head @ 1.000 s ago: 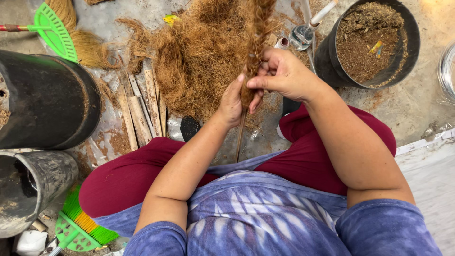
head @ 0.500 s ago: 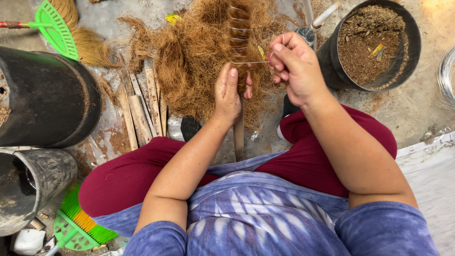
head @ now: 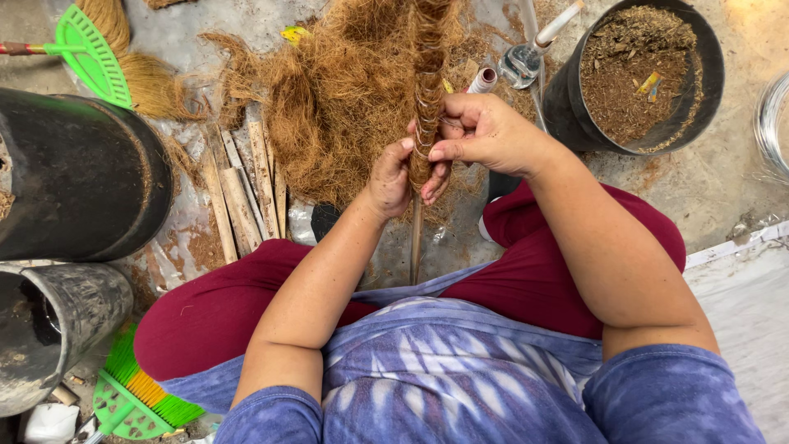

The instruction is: The person sits cross-legged on the floor and weaves thin metal wire through a bundle of brown fibrous material. They repeatedly pull the wire through the fibers and adjust the bundle with both hands.

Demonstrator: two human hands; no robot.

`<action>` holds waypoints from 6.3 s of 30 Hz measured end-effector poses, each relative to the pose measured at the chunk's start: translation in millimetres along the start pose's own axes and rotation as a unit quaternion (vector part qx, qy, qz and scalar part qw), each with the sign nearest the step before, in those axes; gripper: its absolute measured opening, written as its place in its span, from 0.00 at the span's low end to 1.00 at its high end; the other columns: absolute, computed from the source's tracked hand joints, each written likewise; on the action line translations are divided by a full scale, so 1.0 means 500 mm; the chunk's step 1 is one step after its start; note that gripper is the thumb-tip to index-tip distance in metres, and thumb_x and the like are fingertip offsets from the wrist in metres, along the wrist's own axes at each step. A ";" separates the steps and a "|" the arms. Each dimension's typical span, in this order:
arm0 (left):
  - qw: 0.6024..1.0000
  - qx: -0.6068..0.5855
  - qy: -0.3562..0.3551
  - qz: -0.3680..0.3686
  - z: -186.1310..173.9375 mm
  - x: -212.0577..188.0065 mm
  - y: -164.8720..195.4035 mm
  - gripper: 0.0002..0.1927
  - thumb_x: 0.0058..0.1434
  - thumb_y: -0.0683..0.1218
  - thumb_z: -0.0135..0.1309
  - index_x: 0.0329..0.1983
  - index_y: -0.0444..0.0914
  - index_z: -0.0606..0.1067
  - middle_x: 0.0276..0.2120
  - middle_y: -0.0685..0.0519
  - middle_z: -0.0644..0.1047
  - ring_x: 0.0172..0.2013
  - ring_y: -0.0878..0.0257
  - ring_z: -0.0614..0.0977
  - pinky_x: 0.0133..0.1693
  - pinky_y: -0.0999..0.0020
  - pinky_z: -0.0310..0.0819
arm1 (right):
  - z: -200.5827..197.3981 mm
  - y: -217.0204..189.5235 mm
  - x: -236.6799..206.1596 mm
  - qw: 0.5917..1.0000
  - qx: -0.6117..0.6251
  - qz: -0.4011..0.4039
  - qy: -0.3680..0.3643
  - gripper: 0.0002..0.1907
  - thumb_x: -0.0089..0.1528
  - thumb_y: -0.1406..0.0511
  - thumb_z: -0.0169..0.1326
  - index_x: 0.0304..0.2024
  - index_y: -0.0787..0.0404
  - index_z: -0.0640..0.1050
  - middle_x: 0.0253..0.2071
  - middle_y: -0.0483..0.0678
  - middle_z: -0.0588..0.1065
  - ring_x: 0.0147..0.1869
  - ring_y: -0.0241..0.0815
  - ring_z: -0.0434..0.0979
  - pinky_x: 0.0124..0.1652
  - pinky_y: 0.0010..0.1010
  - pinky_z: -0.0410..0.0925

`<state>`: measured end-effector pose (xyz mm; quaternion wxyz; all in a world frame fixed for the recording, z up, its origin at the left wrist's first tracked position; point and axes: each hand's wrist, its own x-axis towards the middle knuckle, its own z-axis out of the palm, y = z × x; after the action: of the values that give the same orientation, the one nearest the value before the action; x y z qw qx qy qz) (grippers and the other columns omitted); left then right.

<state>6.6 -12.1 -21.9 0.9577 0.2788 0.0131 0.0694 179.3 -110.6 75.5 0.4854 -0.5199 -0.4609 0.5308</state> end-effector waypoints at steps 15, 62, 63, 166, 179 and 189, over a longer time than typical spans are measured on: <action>0.952 0.194 0.172 0.161 0.050 0.019 -0.022 0.25 0.78 0.60 0.33 0.53 0.34 0.69 0.27 0.50 0.73 0.22 0.66 0.72 0.25 0.73 0.70 | 0.030 -0.018 0.004 0.986 0.014 0.003 0.163 0.13 0.71 0.63 0.57 0.51 0.60 0.68 0.27 0.36 0.67 0.27 0.23 0.64 0.26 0.17 0.58; 0.988 0.098 0.063 0.099 0.052 0.005 0.005 0.27 0.78 0.62 0.32 0.48 0.34 0.70 0.24 0.51 0.70 0.20 0.65 0.69 0.25 0.72 0.67 | -0.031 -0.031 -0.018 0.981 -0.139 0.085 0.110 0.16 0.65 0.61 0.63 0.25 0.60 0.76 0.19 0.34 0.65 0.23 0.24 0.59 0.24 0.22 0.53; 0.993 0.077 0.045 0.083 0.050 0.002 0.005 0.28 0.79 0.62 0.31 0.48 0.34 0.70 0.24 0.51 0.69 0.21 0.64 0.69 0.25 0.71 0.68 | -0.038 -0.031 -0.019 0.981 -0.143 0.097 0.091 0.15 0.64 0.60 0.63 0.25 0.60 0.76 0.18 0.34 0.65 0.22 0.24 0.60 0.23 0.22 0.54; 0.923 0.296 0.174 0.171 0.024 0.024 -0.030 0.21 0.76 0.52 0.41 0.64 0.33 0.64 0.29 0.53 0.74 0.23 0.69 0.75 0.25 0.75 0.73 | 0.038 -0.049 -0.040 0.991 -0.105 -0.020 0.079 0.17 0.70 0.62 0.57 0.27 0.60 0.74 0.21 0.35 0.64 0.26 0.25 0.59 0.26 0.23 0.55; 0.995 0.067 0.017 0.075 0.057 0.000 0.026 0.25 0.77 0.58 0.36 0.53 0.31 0.69 0.26 0.48 0.72 0.21 0.62 0.73 0.25 0.69 0.71 | -0.031 -0.028 -0.028 0.966 -0.210 0.016 0.150 0.19 0.65 0.61 0.64 0.24 0.62 0.74 0.20 0.35 0.62 0.26 0.25 0.56 0.26 0.24 0.52; 0.995 0.074 0.028 0.063 0.043 0.005 0.004 0.26 0.78 0.59 0.37 0.51 0.31 0.69 0.26 0.47 0.71 0.20 0.61 0.71 0.25 0.69 0.69 | -0.033 -0.004 -0.024 0.995 -0.032 0.061 0.072 0.10 0.68 0.61 0.55 0.42 0.61 0.77 0.30 0.40 0.78 0.30 0.25 0.71 0.30 0.19 0.64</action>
<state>10.1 -21.7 -2.5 0.9274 0.3471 0.0276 0.1366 195.6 -122.3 78.3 0.4674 -0.5989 -0.4092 0.5054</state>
